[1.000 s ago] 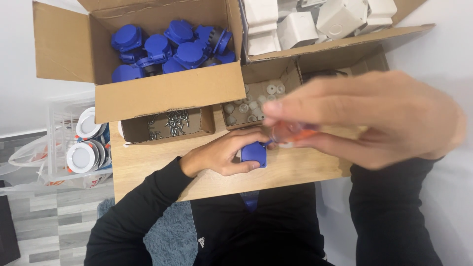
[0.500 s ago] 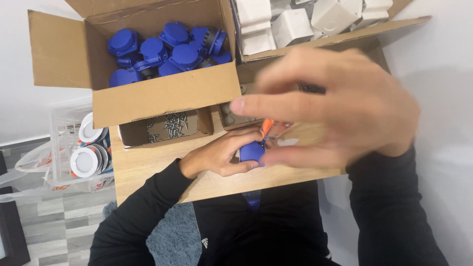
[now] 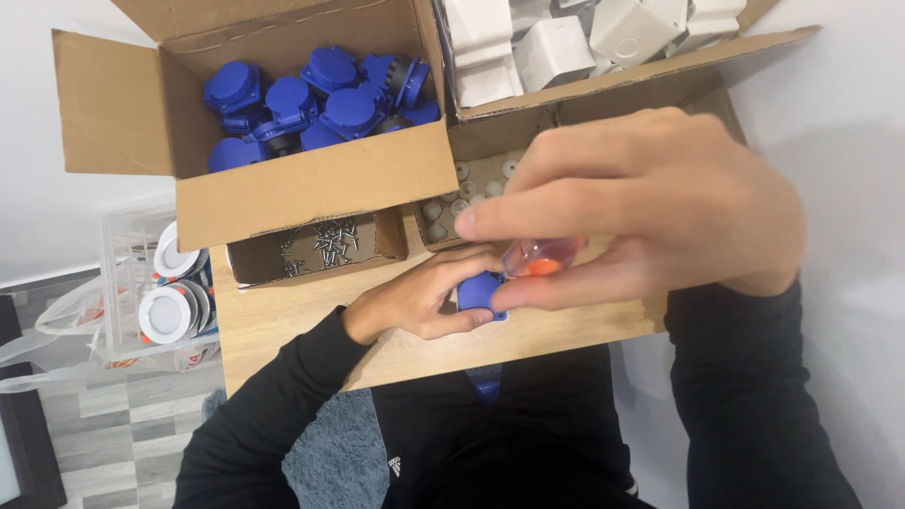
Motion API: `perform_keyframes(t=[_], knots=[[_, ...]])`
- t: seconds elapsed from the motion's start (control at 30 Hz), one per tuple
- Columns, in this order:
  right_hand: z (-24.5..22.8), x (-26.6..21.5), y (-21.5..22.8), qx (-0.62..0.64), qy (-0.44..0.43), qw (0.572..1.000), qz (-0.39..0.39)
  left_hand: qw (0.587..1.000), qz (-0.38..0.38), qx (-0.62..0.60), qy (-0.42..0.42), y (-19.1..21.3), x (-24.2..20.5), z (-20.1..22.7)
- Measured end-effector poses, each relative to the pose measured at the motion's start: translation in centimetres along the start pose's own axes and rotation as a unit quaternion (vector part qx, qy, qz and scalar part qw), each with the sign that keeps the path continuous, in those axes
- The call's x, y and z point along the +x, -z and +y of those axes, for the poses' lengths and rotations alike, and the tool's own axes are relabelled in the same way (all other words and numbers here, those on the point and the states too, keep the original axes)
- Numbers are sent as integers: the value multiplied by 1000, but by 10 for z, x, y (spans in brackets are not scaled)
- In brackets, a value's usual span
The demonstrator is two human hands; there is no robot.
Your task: The person assembles an electrical junction box by placing a blue plastic cover onto a white base. They then use a screwdriver to secure the cover with multiple screws, tightening each one in sequence.
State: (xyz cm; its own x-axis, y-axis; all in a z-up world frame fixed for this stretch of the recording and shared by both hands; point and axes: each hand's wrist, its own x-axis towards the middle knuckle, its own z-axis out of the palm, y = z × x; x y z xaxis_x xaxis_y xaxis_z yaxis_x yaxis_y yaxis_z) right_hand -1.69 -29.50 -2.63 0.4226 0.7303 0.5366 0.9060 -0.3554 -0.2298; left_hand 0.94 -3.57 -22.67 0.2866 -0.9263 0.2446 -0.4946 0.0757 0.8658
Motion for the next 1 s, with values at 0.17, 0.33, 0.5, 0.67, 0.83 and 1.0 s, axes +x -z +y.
perform_keyframes(t=[0.17,0.33,0.5,0.67,0.83,1.0], knots=[[-1,5,-13,-52,53,995,67,999,-3,-29,-23,2,2,3],[-1,5,5,-22,36,999,10,1000,7,-1,-14,0,1,-1],[1,-7,29,209,-66,967,-133,999,8,-28,-41,6,8,12],[2,-14,20,36,-36,997,-56,999,9,-18,-37,5,7,9],[3,-7,3,-58,-22,998,3,1000,6,-3,-9,6,7,14],[-1,-1,-9,-82,-6,996,46,1000,12,-28,-7,4,7,11]])
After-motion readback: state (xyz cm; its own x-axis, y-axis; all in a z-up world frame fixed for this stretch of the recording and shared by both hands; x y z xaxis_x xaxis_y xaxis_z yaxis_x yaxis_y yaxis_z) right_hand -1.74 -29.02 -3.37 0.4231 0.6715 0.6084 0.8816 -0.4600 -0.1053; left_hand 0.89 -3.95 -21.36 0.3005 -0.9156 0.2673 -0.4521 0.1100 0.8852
